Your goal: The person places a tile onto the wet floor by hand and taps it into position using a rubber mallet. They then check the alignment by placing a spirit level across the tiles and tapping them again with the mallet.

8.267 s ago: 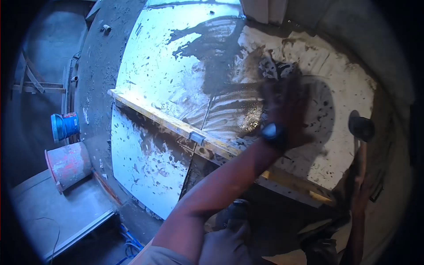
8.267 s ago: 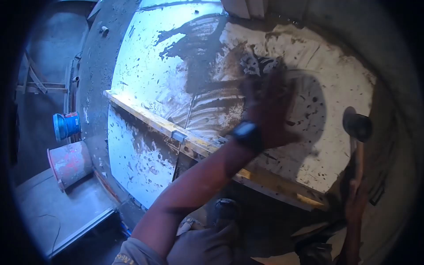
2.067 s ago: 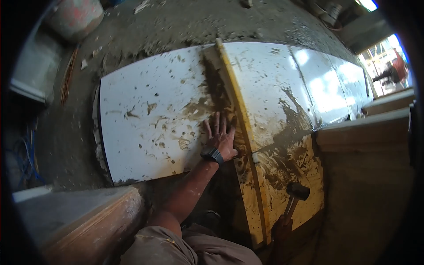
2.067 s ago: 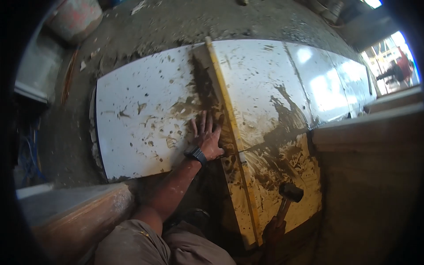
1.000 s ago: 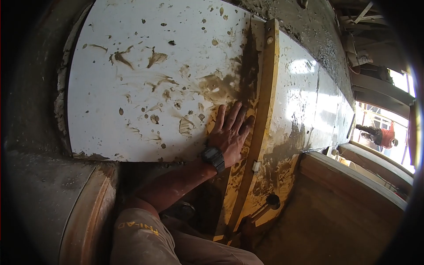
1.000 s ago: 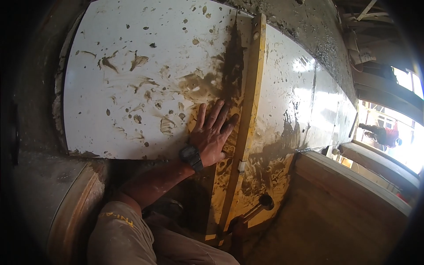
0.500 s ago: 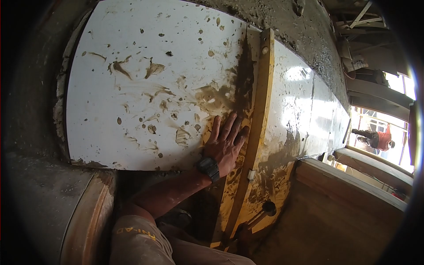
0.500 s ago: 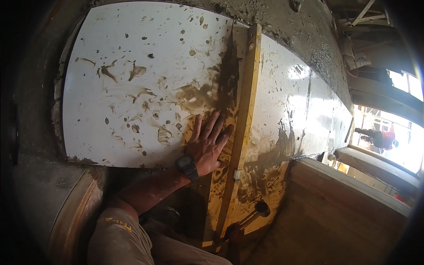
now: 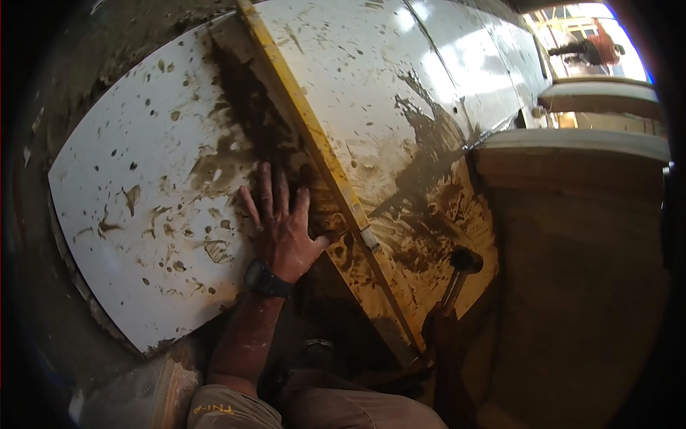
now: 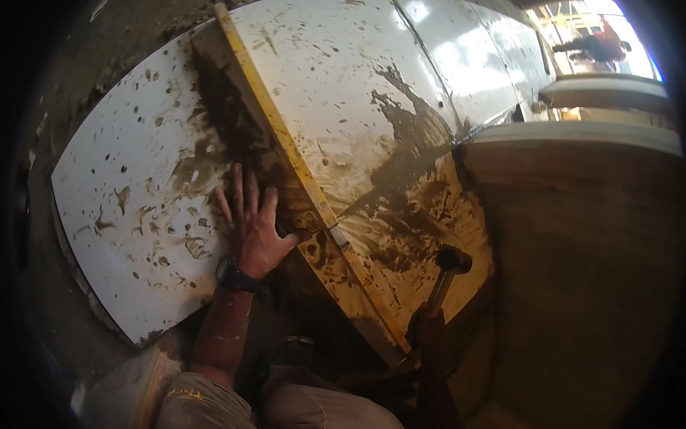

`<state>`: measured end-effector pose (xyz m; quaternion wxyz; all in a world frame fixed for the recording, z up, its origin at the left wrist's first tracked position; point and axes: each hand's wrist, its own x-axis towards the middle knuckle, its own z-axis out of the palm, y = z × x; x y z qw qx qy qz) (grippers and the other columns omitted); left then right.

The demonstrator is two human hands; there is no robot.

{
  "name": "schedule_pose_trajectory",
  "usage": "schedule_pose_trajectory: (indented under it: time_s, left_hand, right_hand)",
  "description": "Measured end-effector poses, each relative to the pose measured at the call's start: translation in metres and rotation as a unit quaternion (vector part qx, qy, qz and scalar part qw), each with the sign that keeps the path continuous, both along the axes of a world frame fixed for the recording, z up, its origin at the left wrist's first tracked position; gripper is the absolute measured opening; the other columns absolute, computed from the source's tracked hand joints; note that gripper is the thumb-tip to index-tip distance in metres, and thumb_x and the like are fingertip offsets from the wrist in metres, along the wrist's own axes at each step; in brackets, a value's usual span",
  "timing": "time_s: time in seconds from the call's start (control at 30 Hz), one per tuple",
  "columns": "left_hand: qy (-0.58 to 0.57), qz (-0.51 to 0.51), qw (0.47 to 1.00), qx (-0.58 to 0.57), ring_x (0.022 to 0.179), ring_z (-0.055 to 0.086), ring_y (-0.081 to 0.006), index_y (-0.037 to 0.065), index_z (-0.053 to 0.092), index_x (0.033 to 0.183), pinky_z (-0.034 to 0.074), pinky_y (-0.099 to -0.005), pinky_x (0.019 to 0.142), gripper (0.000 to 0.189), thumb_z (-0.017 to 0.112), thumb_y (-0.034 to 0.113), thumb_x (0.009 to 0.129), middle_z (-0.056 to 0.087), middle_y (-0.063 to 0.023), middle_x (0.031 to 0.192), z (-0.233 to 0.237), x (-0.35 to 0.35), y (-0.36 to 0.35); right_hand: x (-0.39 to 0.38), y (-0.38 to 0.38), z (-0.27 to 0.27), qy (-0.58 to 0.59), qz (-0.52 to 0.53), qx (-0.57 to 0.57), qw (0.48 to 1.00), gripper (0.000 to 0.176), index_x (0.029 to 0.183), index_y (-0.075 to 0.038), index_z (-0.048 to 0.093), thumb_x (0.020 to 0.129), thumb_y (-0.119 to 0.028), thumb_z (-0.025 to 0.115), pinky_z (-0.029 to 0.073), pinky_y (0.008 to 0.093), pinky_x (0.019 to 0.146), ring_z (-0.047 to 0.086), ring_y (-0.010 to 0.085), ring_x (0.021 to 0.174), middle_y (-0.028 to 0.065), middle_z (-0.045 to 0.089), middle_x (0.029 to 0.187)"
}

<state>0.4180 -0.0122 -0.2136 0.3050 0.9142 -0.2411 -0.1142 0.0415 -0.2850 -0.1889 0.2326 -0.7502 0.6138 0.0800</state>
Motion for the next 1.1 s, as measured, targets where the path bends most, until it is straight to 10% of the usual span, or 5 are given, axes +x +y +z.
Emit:
schedule_pose_trajectory:
  time_s: [0.27, 1.1]
  left_hand:
    - [-0.028, -0.017, 0.995, 0.096, 0.154, 0.004, -0.0395, -0.008, 0.055, 0.128, -0.003, -0.0636, 0.119, 0.089, 0.086, 0.041, 0.060, 0.018, -0.0294, 0.161, -0.008, -0.002, -0.005]
    - [-0.062, -0.034, 0.986, 0.152, 0.153, 0.004, -0.0425, 0.002, 0.037, 0.151, -0.003, -0.0660, 0.117, 0.112, 0.085, 0.050, 0.062, 0.016, -0.0268, 0.163, -0.013, -0.003, -0.002]
  right_hand:
    - [0.016, 0.012, 0.008, 0.028, 0.018, -0.042, 0.999, 0.062, 0.109, 0.002, 0.059, 0.096, -0.058, 0.057, 0.051, 0.0433, 0.074, 0.067, 0.0302, 0.080, 0.0177, 0.066, 0.087]
    - [0.022, 0.019, 0.005, -0.053, -0.004, -0.068, 0.996, 0.043, 0.098, 0.000, 0.059, 0.099, -0.043, 0.062, 0.047, 0.0360, 0.061, 0.058, 0.0174, 0.065, 0.0092, 0.060, 0.072]
